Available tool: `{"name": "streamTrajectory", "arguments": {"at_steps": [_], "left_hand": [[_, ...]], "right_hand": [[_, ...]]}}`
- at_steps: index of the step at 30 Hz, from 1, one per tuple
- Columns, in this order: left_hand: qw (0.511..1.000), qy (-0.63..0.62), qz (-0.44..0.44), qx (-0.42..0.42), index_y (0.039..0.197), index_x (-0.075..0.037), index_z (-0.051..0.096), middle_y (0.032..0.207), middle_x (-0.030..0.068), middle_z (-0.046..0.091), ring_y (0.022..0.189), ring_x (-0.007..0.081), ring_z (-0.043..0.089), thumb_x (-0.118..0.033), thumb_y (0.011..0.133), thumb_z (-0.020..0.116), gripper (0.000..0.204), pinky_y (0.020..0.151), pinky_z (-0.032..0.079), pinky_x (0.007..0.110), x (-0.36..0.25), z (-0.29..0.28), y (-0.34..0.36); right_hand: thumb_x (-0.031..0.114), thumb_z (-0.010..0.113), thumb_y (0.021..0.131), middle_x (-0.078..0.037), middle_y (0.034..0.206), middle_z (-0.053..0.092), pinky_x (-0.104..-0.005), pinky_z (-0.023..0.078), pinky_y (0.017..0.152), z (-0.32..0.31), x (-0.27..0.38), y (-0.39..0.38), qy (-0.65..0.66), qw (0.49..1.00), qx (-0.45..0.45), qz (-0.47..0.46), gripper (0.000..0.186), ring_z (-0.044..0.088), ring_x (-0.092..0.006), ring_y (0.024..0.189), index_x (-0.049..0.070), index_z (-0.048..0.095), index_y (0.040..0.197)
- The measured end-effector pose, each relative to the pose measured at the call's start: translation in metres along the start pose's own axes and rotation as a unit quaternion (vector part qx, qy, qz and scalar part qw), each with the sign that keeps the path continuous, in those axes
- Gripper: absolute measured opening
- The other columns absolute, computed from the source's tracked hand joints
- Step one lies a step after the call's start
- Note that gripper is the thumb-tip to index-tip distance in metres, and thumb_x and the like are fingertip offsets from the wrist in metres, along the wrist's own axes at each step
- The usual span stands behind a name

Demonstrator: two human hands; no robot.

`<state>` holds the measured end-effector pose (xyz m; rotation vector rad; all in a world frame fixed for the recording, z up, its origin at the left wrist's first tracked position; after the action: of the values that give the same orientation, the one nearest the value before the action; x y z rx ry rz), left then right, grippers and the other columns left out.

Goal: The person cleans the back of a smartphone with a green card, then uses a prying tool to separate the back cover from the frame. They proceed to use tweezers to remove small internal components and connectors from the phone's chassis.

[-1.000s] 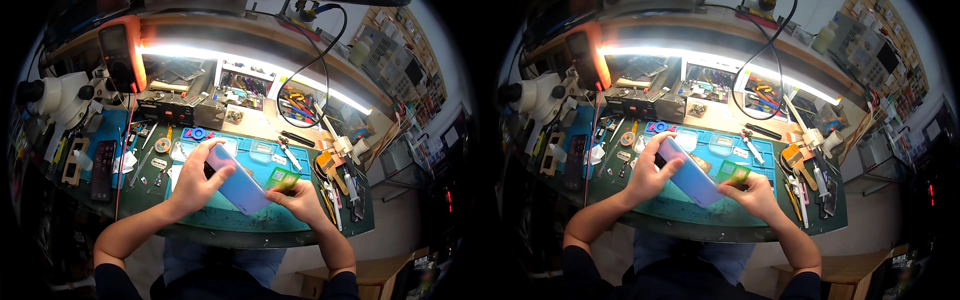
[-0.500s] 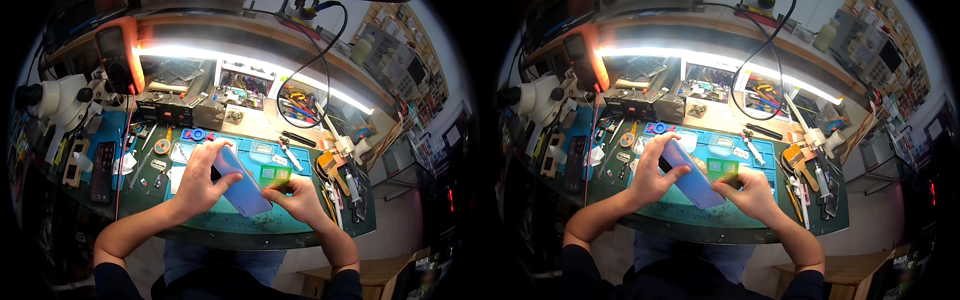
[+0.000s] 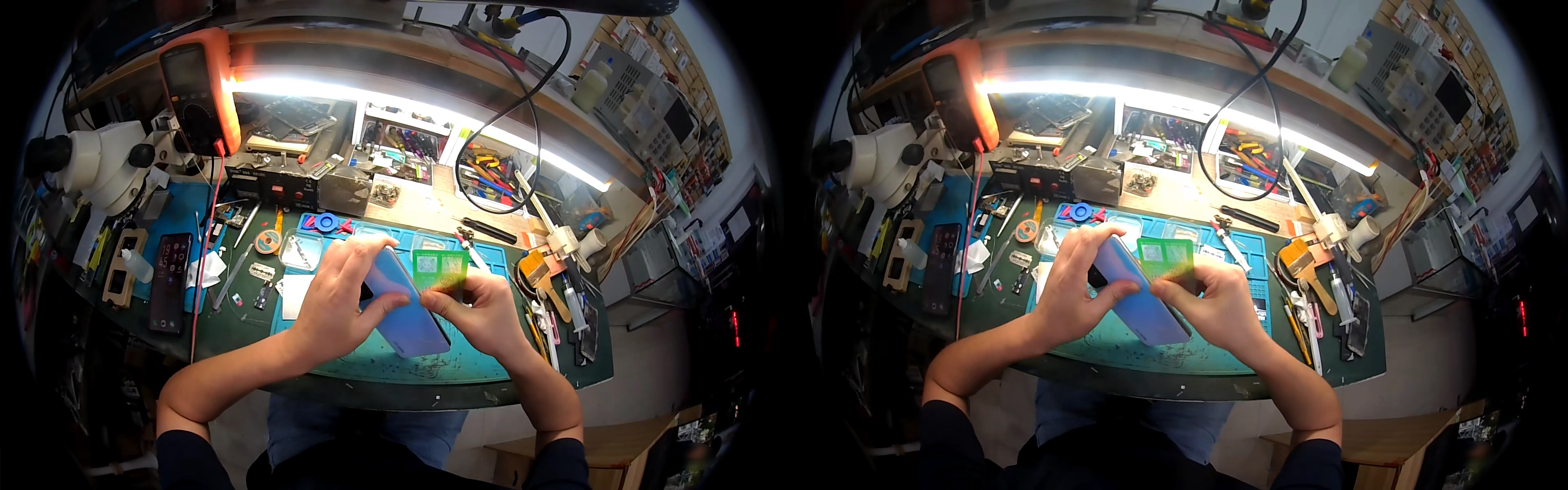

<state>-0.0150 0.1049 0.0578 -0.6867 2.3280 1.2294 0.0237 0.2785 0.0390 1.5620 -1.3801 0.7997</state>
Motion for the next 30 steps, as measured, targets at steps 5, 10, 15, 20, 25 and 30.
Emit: {"name": "streamTrajectory", "arguments": {"at_steps": [5, 10, 15, 20, 25, 30], "left_hand": [[1.000, -0.001, -0.001, -0.006, 0.139, -0.003, 0.053, 0.116, 0.0170, 0.060, 0.106, 0.0358, 0.056, -0.021, 0.085, 0.083, 0.065, 0.094, 0.046, 0.044, 0.001, -0.002, -0.002], [1.000, -0.007, 0.008, -0.019, 0.140, -0.003, 0.053, 0.117, 0.0181, 0.060, 0.105, 0.0374, 0.056, -0.021, 0.085, 0.083, 0.065, 0.092, 0.048, 0.046, 0.003, -0.004, -0.003], [1.000, -0.001, 0.023, 0.001, 0.136, 0.001, 0.054, 0.115, 0.0200, 0.060, 0.105, 0.0398, 0.056, -0.021, 0.084, 0.084, 0.064, 0.091, 0.048, 0.047, -0.010, 0.000, -0.002], [1.000, -0.006, 0.018, 0.015, 0.130, 0.003, 0.054, 0.114, 0.0201, 0.059, 0.105, 0.0406, 0.056, -0.021, 0.083, 0.084, 0.061, 0.089, 0.049, 0.048, -0.015, 0.003, 0.001], [1.000, -0.027, 0.009, 0.000, 0.135, 0.000, 0.053, 0.114, 0.0191, 0.060, 0.105, 0.0384, 0.056, -0.021, 0.084, 0.084, 0.063, 0.090, 0.049, 0.046, -0.005, 0.003, 0.001], [0.996, -0.072, -0.041, 0.013, 0.141, -0.006, 0.052, 0.115, 0.0176, 0.060, 0.107, 0.0340, 0.056, -0.022, 0.087, 0.083, 0.064, 0.095, 0.047, 0.043, 0.015, 0.006, -0.001]], "right_hand": [[0.019, 0.081, 0.091, -0.004, 0.079, 0.073, -0.0258, 0.048, 0.062, 0.002, 0.010, 0.005, -0.025, 1.000, -0.010, -0.011, 0.020, 0.061, -0.0060, 0.068, 0.000, 0.079, 0.098], [0.018, 0.081, 0.090, -0.007, 0.078, 0.073, -0.0279, 0.049, 0.062, 0.003, 0.028, 0.013, -0.084, 0.995, -0.007, -0.047, 0.020, 0.062, -0.0090, 0.066, 0.000, 0.079, 0.098], [0.017, 0.081, 0.090, -0.009, 0.082, 0.076, -0.0282, 0.053, 0.067, 0.001, 0.037, 0.017, -0.023, 0.998, -0.035, -0.051, 0.019, 0.069, -0.0108, 0.071, 0.000, 0.079, 0.098], [0.014, 0.080, 0.090, -0.010, 0.086, 0.078, -0.0275, 0.056, 0.069, 0.001, 0.055, 0.024, -0.063, 0.997, -0.042, -0.026, 0.017, 0.073, -0.0112, 0.074, 0.000, 0.079, 0.098], [0.014, 0.079, 0.092, -0.008, 0.086, 0.078, -0.0269, 0.056, 0.068, 0.001, 0.036, 0.019, -0.029, 0.997, -0.056, -0.051, 0.016, 0.073, -0.0109, 0.075, -0.001, 0.078, 0.100], [0.015, 0.075, 0.098, -0.006, 0.091, 0.076, -0.0242, 0.056, 0.067, -0.013, 0.003, 0.004, 0.130, 0.987, -0.098, 0.006, 0.021, 0.073, -0.0115, 0.078, -0.001, 0.072, 0.112]]}}
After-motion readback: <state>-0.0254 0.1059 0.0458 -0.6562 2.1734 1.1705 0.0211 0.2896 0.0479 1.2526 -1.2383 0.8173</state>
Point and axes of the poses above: each hand's wrist, its own y-axis towards the middle knuckle, its own z-axis out of the palm, x = y × z, the point moved 10 cm from there along y, towards the middle knuckle
